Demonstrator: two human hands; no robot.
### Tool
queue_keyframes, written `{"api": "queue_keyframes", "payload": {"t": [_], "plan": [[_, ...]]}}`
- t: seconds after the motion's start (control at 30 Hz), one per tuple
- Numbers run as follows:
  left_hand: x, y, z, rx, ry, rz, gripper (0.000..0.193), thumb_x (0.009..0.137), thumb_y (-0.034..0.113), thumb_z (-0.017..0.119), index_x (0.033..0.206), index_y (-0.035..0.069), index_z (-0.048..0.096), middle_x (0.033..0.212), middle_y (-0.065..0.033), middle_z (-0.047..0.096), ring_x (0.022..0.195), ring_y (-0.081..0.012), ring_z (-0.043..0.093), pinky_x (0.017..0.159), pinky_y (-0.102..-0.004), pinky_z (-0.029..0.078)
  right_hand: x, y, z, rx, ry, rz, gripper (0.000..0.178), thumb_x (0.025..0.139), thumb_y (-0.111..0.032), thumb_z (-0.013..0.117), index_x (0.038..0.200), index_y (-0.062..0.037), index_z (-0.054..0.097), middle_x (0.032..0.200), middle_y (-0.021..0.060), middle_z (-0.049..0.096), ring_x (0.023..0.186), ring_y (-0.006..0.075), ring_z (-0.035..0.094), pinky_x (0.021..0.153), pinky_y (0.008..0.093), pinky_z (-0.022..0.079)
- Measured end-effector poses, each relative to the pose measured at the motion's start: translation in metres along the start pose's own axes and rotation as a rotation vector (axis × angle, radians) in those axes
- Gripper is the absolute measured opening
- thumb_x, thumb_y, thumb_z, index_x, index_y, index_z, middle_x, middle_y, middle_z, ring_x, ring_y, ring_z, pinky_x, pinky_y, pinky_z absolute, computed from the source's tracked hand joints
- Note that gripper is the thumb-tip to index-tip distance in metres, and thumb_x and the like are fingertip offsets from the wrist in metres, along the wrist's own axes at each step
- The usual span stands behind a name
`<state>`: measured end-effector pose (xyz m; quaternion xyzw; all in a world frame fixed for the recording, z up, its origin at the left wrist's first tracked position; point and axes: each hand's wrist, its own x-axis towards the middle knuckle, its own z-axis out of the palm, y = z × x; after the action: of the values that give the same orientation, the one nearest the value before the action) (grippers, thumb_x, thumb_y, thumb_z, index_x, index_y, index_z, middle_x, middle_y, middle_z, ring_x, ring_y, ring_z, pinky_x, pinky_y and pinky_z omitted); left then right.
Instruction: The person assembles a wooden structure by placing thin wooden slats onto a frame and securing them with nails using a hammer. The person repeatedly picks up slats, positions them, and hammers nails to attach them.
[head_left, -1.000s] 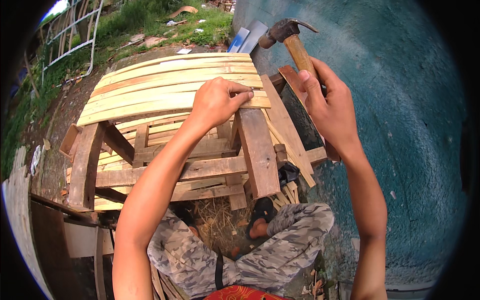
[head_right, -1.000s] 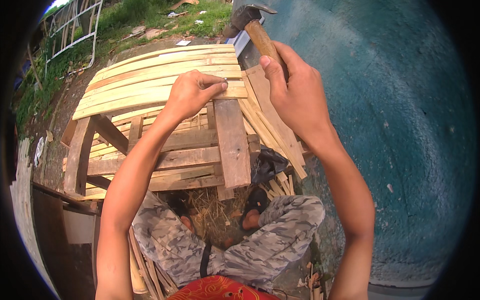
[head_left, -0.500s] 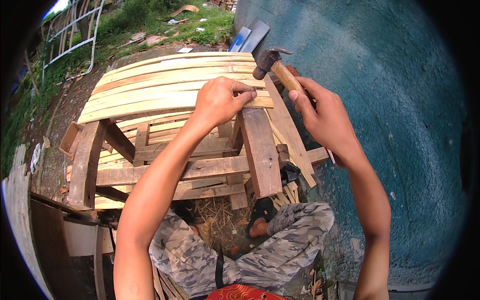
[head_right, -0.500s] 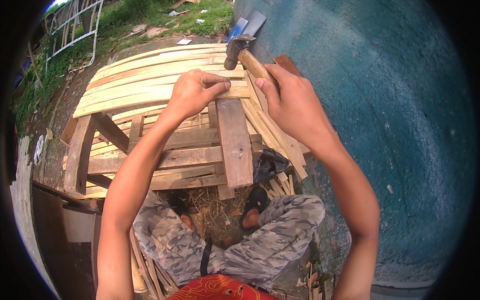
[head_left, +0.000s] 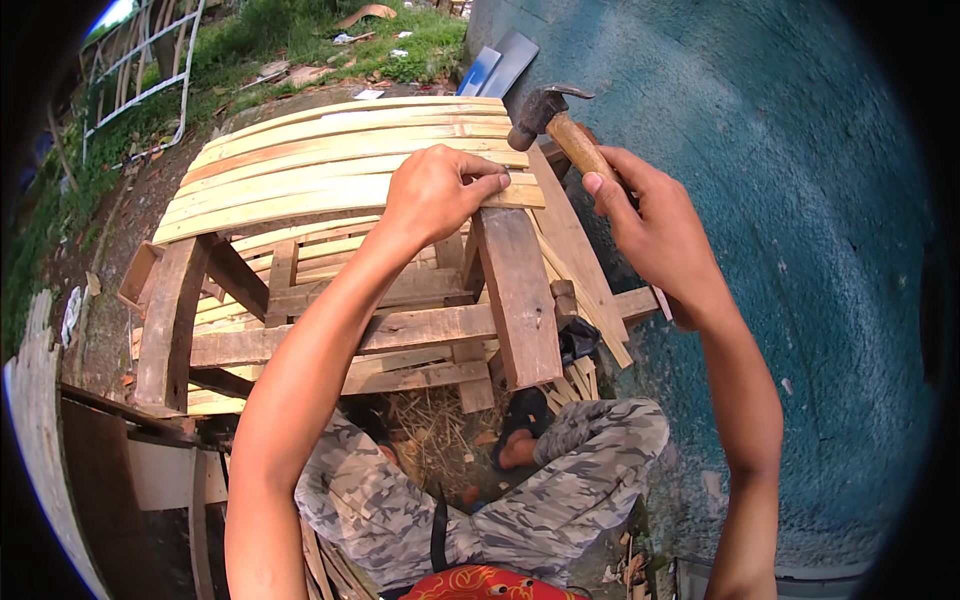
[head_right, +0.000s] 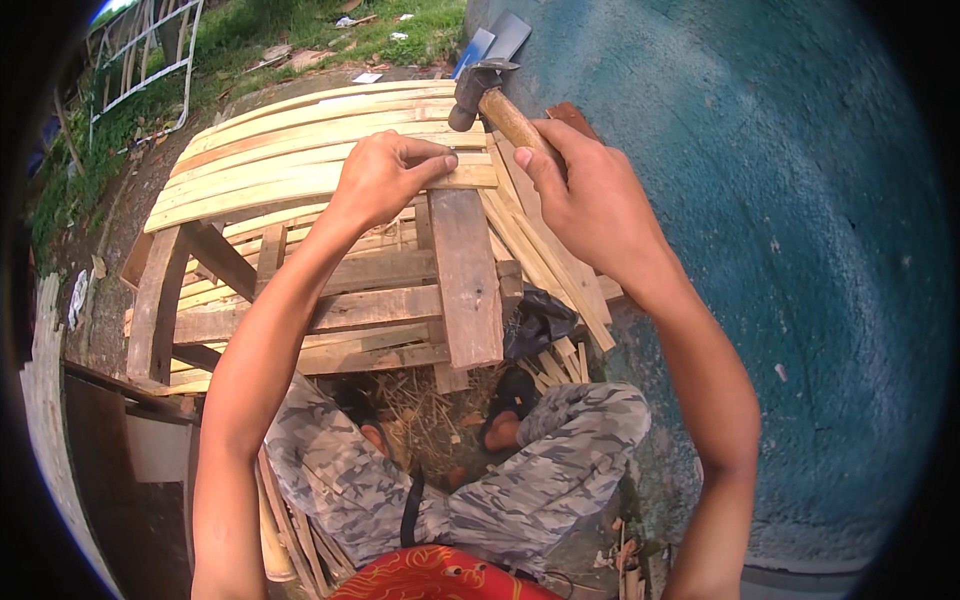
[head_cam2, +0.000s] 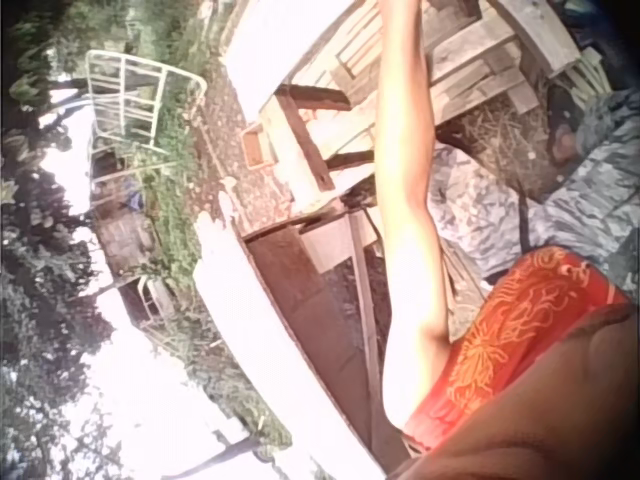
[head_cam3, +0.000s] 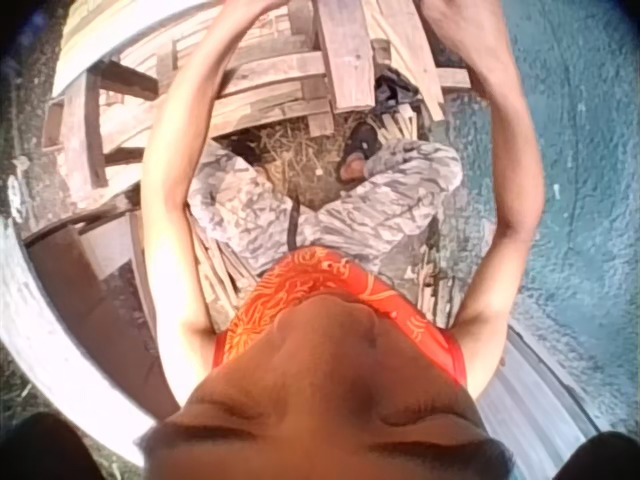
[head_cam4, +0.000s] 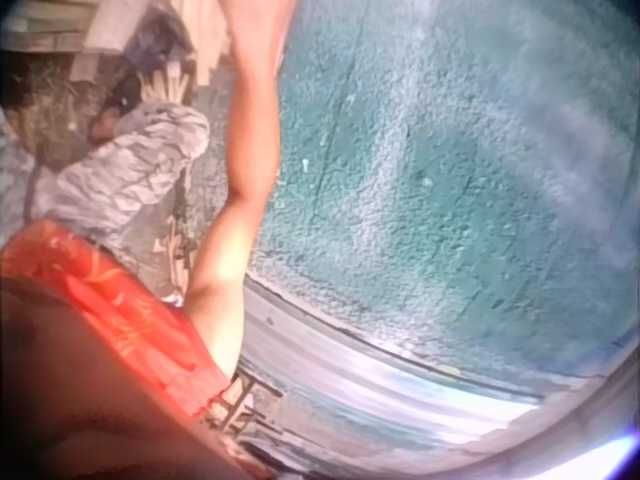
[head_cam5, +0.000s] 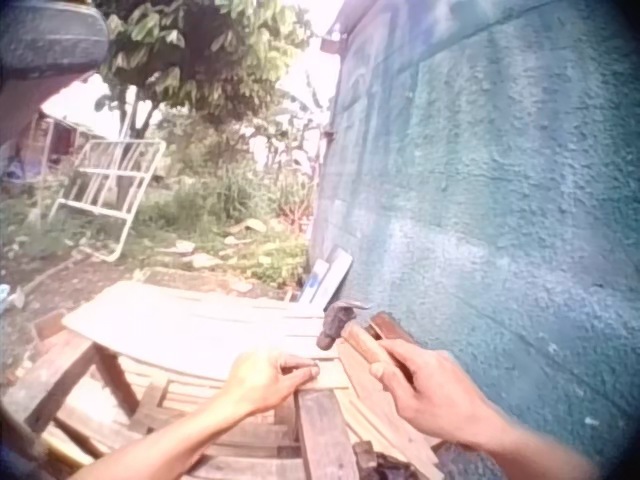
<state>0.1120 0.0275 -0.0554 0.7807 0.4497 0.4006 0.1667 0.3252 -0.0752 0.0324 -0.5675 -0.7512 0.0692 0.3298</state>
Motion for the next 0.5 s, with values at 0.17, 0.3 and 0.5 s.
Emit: {"api": "queue_keyframes", "payload": {"t": [0.17,0.3,0.5], "plan": [[0.002,-0.003,0.001,-0.010,0.009,0.029,0.025,0.086,0.038,0.075,0.097,0.017,0.083,0.086,-0.0137,0.077,0.082,-0.0326,0.074,0.077,-0.0413,0.057,0.005,-0.001,0.000,0.022,0.047,0.020,0.035,0.103,-0.025,0.059,0.126,0.0011,0.065,0.088,0.0163,0.068,0.076,0.0298,0.063,0.070,0.0377,0.050],[0.002,-0.003,-0.001,-0.025,-0.012,0.025,0.025,0.086,0.038,0.075,0.097,0.018,0.083,0.087,-0.0133,0.077,0.082,-0.0322,0.074,0.076,-0.0410,0.057,0.007,-0.003,-0.001,-0.021,0.080,-0.061,0.034,0.102,-0.024,0.060,0.124,0.0018,0.065,0.091,0.0241,0.070,0.081,0.0422,0.068,0.073,0.0443,0.052],[0.001,-0.002,-0.002,-0.010,-0.020,-0.011,0.025,0.086,0.039,0.075,0.098,0.018,0.083,0.085,-0.0131,0.077,0.080,-0.0311,0.074,0.075,-0.0411,0.057,0.013,-0.003,-0.010,-0.048,0.049,0.008,0.034,0.101,-0.026,0.061,0.121,0.0011,0.067,0.081,0.0211,0.068,0.070,0.0320,0.065,0.069,0.0409,0.051]]}}
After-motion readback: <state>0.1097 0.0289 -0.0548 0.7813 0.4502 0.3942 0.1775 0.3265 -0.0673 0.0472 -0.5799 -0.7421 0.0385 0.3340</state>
